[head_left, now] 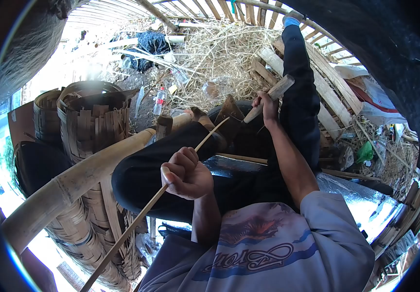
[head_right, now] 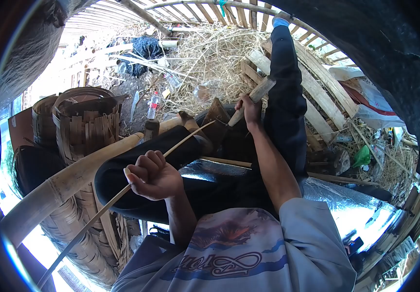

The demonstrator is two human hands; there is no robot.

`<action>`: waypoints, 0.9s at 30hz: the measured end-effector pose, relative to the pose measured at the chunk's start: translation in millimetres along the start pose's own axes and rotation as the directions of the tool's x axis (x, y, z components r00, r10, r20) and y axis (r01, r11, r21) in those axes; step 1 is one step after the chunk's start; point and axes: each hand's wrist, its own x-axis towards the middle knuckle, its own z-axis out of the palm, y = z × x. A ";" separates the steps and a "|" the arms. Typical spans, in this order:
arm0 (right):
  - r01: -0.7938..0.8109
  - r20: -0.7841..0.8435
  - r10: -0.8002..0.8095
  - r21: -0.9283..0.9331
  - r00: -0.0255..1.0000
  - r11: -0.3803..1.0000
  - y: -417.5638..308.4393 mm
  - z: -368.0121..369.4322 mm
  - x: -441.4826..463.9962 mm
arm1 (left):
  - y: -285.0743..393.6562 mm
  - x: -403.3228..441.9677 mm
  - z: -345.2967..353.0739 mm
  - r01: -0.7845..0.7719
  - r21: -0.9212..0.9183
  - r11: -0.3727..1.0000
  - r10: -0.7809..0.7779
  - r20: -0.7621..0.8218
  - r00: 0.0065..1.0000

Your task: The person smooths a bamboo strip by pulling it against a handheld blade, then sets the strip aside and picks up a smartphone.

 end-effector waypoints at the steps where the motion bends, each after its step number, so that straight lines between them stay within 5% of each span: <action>1: -0.001 0.000 0.001 0.000 1.000 1.000 1.6 -0.8 0.8 | 0.1 0.0 -0.1 0.000 0.000 1.000 0.000 0.000 1.000; 22: -0.018 -0.051 0.018 0.005 0.999 1.000 -8.3 4.2 -2.7 | -1.0 1.8 2.3 -0.018 0.008 1.000 0.018 0.026 0.999; 27: 0.126 -0.032 -0.127 -0.033 0.991 0.991 -15.1 18.9 -18.5 | -1.6 1.6 1.2 -0.020 0.012 1.000 0.020 -0.006 1.000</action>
